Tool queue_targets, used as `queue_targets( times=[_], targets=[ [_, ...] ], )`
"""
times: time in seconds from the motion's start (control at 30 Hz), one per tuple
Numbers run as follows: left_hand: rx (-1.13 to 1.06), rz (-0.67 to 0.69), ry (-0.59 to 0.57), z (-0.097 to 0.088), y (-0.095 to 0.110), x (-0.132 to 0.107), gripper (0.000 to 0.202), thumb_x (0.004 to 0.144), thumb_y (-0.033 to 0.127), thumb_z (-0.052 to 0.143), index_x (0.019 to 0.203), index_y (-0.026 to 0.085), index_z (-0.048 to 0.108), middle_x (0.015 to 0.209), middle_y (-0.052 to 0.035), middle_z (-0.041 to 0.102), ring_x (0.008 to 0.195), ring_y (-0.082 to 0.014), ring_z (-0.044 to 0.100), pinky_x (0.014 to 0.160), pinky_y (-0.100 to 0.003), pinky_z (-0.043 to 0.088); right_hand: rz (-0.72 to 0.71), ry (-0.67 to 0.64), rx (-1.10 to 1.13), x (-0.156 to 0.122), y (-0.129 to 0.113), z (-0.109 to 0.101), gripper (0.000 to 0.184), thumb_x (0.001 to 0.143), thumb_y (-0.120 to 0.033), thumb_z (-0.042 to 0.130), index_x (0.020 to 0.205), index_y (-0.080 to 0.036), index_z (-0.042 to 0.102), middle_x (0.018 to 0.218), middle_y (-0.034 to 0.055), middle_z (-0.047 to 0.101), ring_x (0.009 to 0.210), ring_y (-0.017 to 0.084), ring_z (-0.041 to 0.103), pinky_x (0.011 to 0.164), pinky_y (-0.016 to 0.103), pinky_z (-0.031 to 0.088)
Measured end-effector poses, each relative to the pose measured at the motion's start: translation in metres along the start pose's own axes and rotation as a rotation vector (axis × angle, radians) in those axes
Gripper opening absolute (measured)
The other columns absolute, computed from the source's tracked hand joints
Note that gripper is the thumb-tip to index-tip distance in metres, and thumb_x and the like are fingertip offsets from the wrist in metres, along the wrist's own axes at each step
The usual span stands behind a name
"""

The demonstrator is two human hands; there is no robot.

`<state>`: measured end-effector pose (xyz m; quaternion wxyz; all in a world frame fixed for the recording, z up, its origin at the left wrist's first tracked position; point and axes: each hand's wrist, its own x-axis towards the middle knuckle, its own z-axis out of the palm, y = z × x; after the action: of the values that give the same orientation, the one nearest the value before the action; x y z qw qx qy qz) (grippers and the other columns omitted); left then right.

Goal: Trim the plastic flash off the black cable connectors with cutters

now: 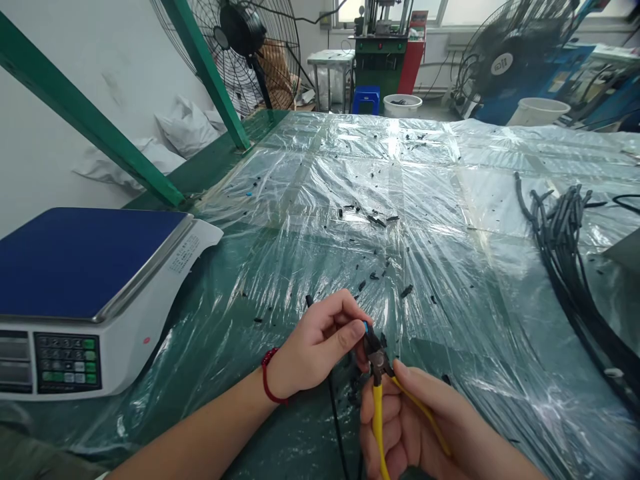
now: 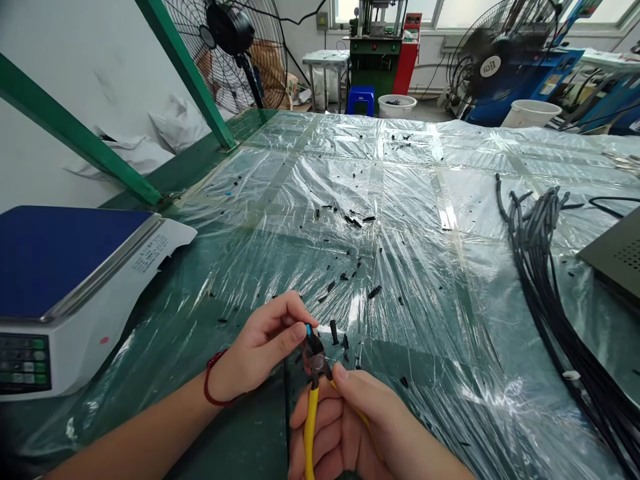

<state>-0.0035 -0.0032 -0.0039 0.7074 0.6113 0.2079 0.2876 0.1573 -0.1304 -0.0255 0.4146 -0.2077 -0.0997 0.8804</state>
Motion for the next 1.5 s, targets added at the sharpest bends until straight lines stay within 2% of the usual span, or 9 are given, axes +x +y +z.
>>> queue_targets(
  times=[0.17,0.33,0.63,0.83,1.03,1.2,1.27,1.37,1.5],
  targets=[
    [-0.011,-0.003,0.004,-0.002,-0.005,0.000,0.016,0.100,0.031,0.062,0.096,0.016,0.059,0.073,-0.0004,0.066,0.062,-0.0124,0.071,0.059,-0.020,0.056,-0.017,0.052,-0.006,0.000,0.004,-0.001,0.064,0.098,-0.066,0.043,0.092,-0.007,0.069,0.072,0.0143,0.073,0.061,0.020,0.072,0.057,0.026,0.055],
    [-0.016,0.012,0.008,-0.001,-0.005,0.000,0.018,0.099,0.033,0.063,0.096,0.016,0.059,0.074,-0.0001,0.065,0.061,-0.0127,0.070,0.058,-0.020,0.056,-0.054,0.040,-0.042,0.003,0.006,0.001,0.062,0.097,-0.068,0.044,0.085,-0.010,0.065,0.065,0.0104,0.067,0.056,0.017,0.065,0.055,0.025,0.051],
    [0.009,0.024,0.002,-0.001,-0.002,-0.001,0.018,0.099,0.034,0.063,0.096,0.016,0.060,0.076,-0.0013,0.067,0.064,-0.0132,0.070,0.060,-0.021,0.056,-0.075,0.007,-0.052,0.007,0.008,0.005,0.060,0.096,-0.069,0.046,0.079,-0.013,0.061,0.058,0.0036,0.058,0.049,0.011,0.053,0.052,0.022,0.046],
    [0.019,0.040,-0.028,-0.002,-0.002,-0.001,0.016,0.101,0.033,0.061,0.098,0.018,0.060,0.075,-0.0011,0.067,0.066,-0.0136,0.071,0.062,-0.021,0.056,-0.080,0.050,-0.108,0.006,0.009,0.005,0.066,0.092,-0.073,0.051,0.076,-0.011,0.064,0.054,0.0013,0.053,0.043,0.009,0.048,0.046,0.020,0.040],
    [0.040,0.019,-0.030,-0.002,-0.001,-0.001,0.023,0.099,0.040,0.063,0.097,0.017,0.060,0.074,-0.0026,0.068,0.065,-0.0157,0.071,0.060,-0.024,0.055,-0.098,0.075,-0.139,0.009,0.017,-0.001,0.060,0.088,-0.072,0.058,0.070,-0.015,0.057,0.051,-0.0011,0.051,0.040,0.008,0.044,0.040,0.018,0.036],
    [0.004,-0.037,-0.035,-0.003,-0.006,0.002,0.020,0.099,0.037,0.062,0.096,0.019,0.056,0.066,0.0002,0.067,0.061,-0.0157,0.070,0.059,-0.024,0.053,-0.004,0.148,-0.111,0.009,0.011,0.003,0.056,0.091,-0.069,0.057,0.069,-0.018,0.051,0.050,-0.0065,0.043,0.036,0.005,0.032,0.034,0.015,0.027],
    [0.008,-0.038,-0.034,-0.004,-0.009,0.003,0.020,0.099,0.038,0.062,0.096,0.019,0.055,0.065,0.0001,0.067,0.060,-0.0158,0.070,0.059,-0.023,0.052,-0.004,0.135,-0.119,0.010,0.009,0.004,0.056,0.091,-0.069,0.057,0.069,-0.018,0.052,0.049,-0.0062,0.043,0.035,0.005,0.033,0.033,0.016,0.028],
    [0.023,-0.034,-0.020,-0.004,-0.011,0.004,0.021,0.099,0.038,0.062,0.096,0.019,0.056,0.068,-0.0002,0.067,0.062,-0.0158,0.070,0.060,-0.024,0.053,-0.076,0.076,-0.142,0.011,0.012,0.000,0.057,0.093,-0.069,0.051,0.069,-0.017,0.054,0.049,-0.0045,0.046,0.033,0.007,0.038,0.034,0.018,0.034],
    [-0.005,-0.016,-0.013,-0.003,-0.011,0.003,0.019,0.100,0.038,0.060,0.099,0.020,0.056,0.069,0.0000,0.068,0.063,-0.0160,0.071,0.062,-0.025,0.055,-0.117,0.029,-0.097,0.010,0.015,-0.006,0.056,0.099,-0.063,0.044,0.076,-0.014,0.059,0.057,0.0023,0.058,0.040,0.012,0.055,0.043,0.022,0.046]
  ],
)
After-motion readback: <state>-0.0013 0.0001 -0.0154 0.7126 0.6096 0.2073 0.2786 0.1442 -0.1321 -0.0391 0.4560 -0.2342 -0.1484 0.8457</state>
